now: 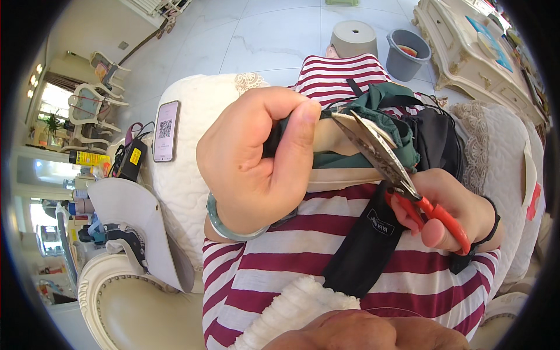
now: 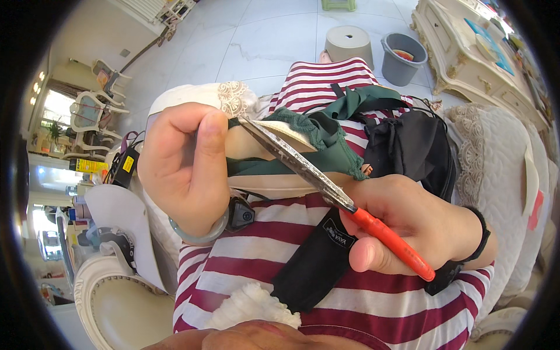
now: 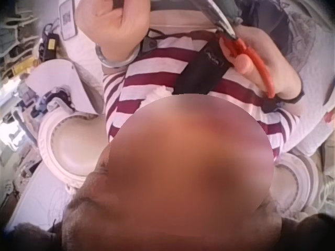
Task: The person uses shears to cut through the fabric covering and internal padding of a bra to separate the components.
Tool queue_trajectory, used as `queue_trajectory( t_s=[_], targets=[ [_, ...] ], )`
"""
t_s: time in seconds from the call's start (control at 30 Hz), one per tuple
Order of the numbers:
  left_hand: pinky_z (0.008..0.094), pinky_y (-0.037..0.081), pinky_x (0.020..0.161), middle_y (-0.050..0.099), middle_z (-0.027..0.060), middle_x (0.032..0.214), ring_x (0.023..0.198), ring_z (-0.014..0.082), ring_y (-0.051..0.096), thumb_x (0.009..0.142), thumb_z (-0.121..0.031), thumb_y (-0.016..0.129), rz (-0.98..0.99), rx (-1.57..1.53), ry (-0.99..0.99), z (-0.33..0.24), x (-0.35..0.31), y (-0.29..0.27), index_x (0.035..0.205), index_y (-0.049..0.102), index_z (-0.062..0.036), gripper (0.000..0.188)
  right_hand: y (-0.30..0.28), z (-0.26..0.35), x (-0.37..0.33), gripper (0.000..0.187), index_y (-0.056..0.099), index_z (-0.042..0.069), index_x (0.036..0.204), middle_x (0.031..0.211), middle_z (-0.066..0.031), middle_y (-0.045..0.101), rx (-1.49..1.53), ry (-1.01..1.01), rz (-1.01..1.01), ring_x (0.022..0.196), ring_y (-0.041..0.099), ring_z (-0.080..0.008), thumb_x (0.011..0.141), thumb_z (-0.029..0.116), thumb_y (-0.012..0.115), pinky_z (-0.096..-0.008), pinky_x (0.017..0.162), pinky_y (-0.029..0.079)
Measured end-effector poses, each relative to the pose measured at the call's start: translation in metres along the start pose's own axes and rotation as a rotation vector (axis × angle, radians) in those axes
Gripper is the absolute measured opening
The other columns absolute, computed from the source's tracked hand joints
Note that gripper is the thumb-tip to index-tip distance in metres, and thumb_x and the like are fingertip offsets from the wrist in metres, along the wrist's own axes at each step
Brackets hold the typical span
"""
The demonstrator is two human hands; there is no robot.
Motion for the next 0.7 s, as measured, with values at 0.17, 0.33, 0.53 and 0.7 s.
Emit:
queue_trajectory(
  t_s=[0.17,0.33,0.53,0.7],
  targets=[
    [0.0204,0.04,0.05,0.059,0.0058,0.067,0.053,0.0099,0.05,0.081,0.003,0.064,-0.006,-0.006,0.006,-0.001,-0.002,-0.002,0.08,0.062,0.0014,0.002,0.001,0.002,0.0,0.069,0.05,0.002,0.069,0.061,-0.0006,0.048,-0.01,0.035,0.007,0.053,0.043,-0.0111,0.073,0.071,0.059,-0.0242,0.049,0.034],
    [0.0182,0.039,0.065,0.057,0.0019,0.078,0.069,0.0068,0.05,0.086,0.0,0.06,0.056,-0.033,-0.114,-0.005,-0.007,-0.003,0.087,0.06,0.0027,0.003,0.001,0.005,0.002,0.072,0.049,0.003,0.067,0.059,-0.0002,0.047,-0.03,0.004,0.004,0.051,0.042,-0.0111,0.073,0.074,0.056,-0.0244,0.047,0.032],
    [0.0194,0.04,0.059,0.058,0.0043,0.073,0.063,0.0083,0.051,0.085,0.001,0.061,0.065,-0.105,-0.105,0.0,-0.006,0.0,0.084,0.06,0.0019,0.002,0.002,0.001,0.003,0.071,0.049,0.003,0.067,0.058,-0.0002,0.045,-0.038,-0.06,0.0,0.051,0.04,-0.0119,0.074,0.073,0.055,-0.0238,0.047,0.031],
    [0.0215,0.042,0.052,0.06,0.0069,0.068,0.056,0.0109,0.053,0.082,0.001,0.064,0.055,-0.194,-0.164,-0.001,-0.007,0.0,0.081,0.06,0.0008,0.003,0.002,-0.01,0.004,0.067,0.049,0.002,0.07,0.062,-0.0026,0.043,-0.005,-0.191,-0.068,0.054,0.038,-0.0146,0.077,0.069,0.056,-0.0259,0.049,0.032]
  ],
)
Point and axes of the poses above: each hand's wrist, its own x-axis towards the middle knuckle, its own y-axis out of the palm, z = x × y, the point moved 5 cm from there along x, towards the middle knuckle
